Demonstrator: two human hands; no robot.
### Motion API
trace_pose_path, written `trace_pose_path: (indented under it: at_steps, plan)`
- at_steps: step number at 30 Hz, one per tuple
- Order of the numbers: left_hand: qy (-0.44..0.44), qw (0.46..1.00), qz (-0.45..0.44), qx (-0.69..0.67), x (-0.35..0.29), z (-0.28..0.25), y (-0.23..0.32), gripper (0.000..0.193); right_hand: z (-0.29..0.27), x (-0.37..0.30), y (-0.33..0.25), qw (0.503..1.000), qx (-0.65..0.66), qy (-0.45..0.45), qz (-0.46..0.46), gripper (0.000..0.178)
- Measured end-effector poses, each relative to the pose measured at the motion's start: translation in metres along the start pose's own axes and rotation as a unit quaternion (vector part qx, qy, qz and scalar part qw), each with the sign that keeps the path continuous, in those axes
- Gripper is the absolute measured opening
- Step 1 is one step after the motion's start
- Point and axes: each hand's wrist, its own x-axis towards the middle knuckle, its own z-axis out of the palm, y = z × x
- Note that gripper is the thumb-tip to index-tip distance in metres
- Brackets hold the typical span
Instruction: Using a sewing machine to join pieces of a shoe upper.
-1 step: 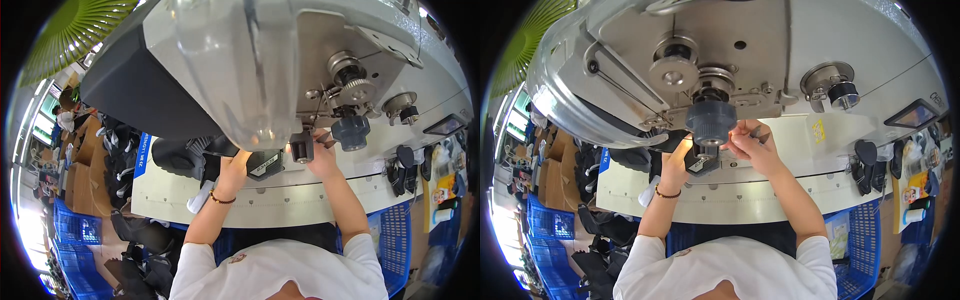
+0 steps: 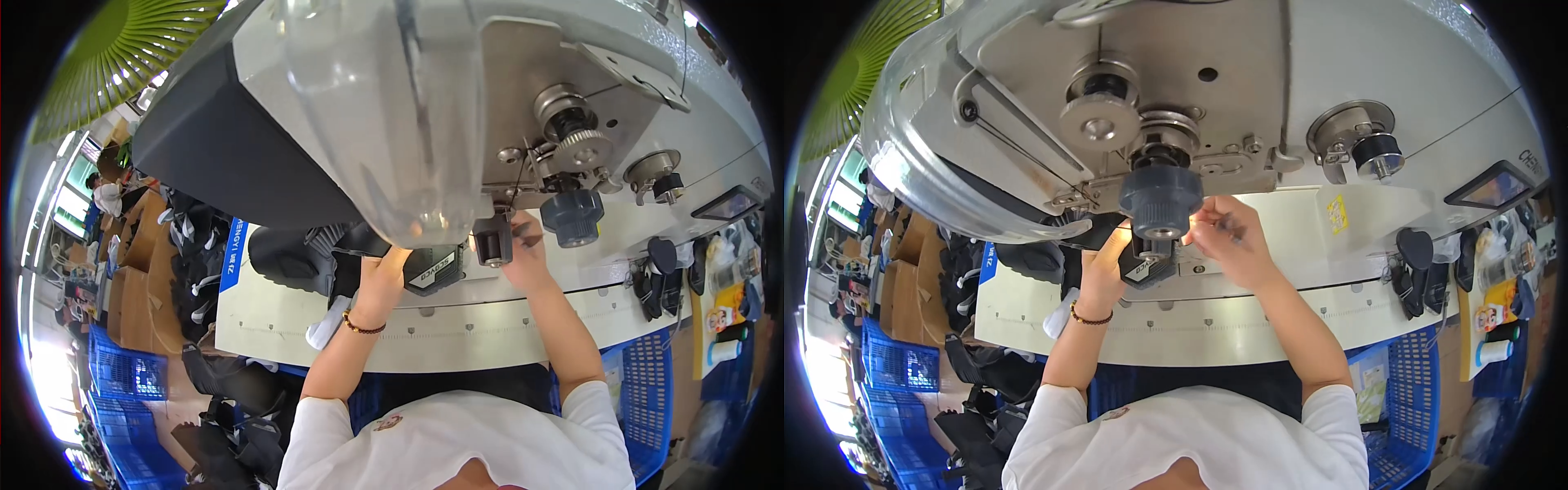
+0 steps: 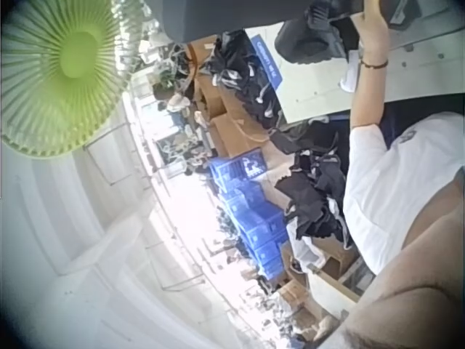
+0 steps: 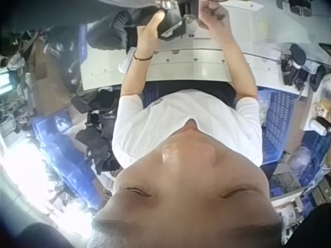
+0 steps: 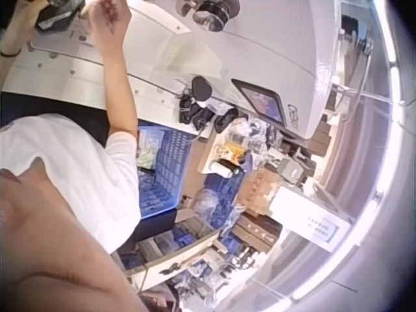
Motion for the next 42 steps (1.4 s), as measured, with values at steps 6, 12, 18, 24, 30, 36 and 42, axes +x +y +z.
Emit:
trace_pose_path:
  at_steps: [6,12,18,24,30,36,42]
  plan:
    - [-0.026,0.981,0.063,0.184,0.000,-0.001,-0.002,0.023,0.012,-0.002,0.002,0.867,-0.450,-0.015,-0.216,0.023]
    - [-0.033,0.962,0.106,0.250,-0.004,-0.004,-0.005,0.021,0.012,0.001,0.001,0.812,-0.511,-0.042,-0.279,0.029]
    - [-0.060,0.876,0.215,0.428,-0.002,-0.011,-0.004,0.020,0.016,-0.004,0.000,0.793,-0.549,-0.069,-0.254,0.031]
    - [-0.006,0.988,0.076,0.132,-0.003,-0.007,-0.009,0.020,0.012,-0.006,0.006,0.805,-0.548,-0.076,-0.213,0.028]
    - [-0.017,0.969,0.082,0.231,-0.002,-0.009,-0.012,0.020,0.012,-0.007,0.004,0.787,-0.574,-0.077,-0.211,0.025]
    - [0.023,0.999,0.022,-0.008,-0.001,-0.001,-0.010,0.021,0.015,-0.005,-0.001,0.769,-0.597,-0.073,-0.216,0.024]
    - [0.017,0.999,0.028,0.019,0.001,-0.006,-0.014,0.017,0.016,-0.002,-0.004,0.775,-0.591,-0.054,-0.217,0.023]
